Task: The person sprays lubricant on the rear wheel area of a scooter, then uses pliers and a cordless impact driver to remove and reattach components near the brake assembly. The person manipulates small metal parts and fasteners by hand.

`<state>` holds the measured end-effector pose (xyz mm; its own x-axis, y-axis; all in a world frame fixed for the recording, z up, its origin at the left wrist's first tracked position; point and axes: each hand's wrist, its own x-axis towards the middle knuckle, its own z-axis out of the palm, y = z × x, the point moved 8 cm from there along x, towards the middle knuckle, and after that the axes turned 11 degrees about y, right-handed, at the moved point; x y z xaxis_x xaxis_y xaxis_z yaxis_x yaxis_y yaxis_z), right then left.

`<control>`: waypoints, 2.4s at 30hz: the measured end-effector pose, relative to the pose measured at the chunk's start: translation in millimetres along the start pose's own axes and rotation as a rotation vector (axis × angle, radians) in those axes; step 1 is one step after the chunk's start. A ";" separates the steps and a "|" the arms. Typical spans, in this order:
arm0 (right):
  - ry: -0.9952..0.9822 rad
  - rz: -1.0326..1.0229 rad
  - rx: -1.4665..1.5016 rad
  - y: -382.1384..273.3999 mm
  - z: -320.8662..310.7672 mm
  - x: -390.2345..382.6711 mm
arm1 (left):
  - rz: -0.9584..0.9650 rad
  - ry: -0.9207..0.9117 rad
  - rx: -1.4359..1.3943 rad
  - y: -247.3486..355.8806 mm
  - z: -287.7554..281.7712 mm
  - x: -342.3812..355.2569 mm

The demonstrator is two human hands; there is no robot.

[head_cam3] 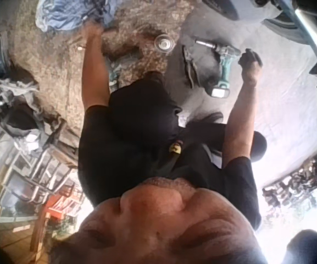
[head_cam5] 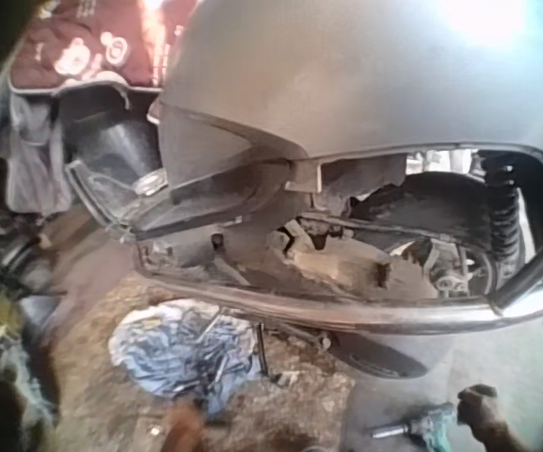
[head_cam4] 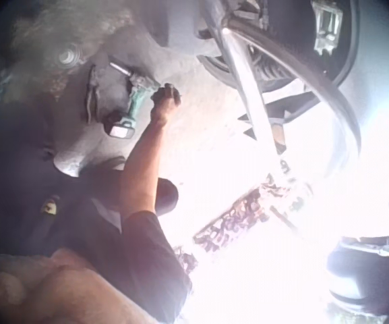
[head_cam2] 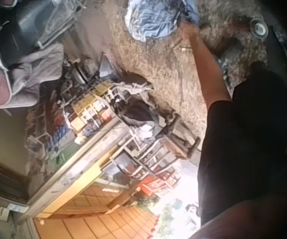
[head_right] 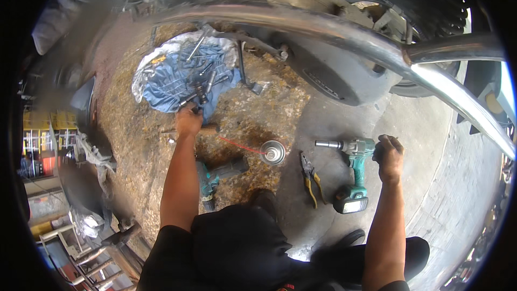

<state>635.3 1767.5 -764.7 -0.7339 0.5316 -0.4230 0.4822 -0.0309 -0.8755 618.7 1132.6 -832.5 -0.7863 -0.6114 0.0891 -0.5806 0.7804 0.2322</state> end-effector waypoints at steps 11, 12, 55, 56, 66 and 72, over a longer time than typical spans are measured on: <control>0.040 -0.222 0.004 -58.2 1.8 -35.1 | 0.304 0.254 -0.546 -16.8 -23.3 14.0; 0.001 -0.216 0.030 -63.9 8.9 -42.1 | 0.155 0.171 -0.586 -13.5 -29.2 17.2; -0.296 -0.268 0.713 -123.3 28.2 -26.5 | 1.443 0.263 -0.249 475.2 -227.3 -188.2; -0.307 -0.295 0.735 -125.0 29.6 -27.7 | 1.454 0.265 -0.251 474.4 -227.7 -188.2; -0.354 -0.292 0.811 -128.8 34.6 -36.7 | 1.446 0.196 -0.298 470.5 -230.4 -187.0; -0.323 -0.437 0.623 -135.8 35.5 -39.8 | 1.517 0.137 -0.342 472.2 -232.0 -189.3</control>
<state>582.0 1720.6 -637.2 -0.9409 0.3380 0.0226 -0.1625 -0.3919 -0.9055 542.4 1586.4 -515.0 -0.5352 0.6691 0.5155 0.7971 0.6021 0.0461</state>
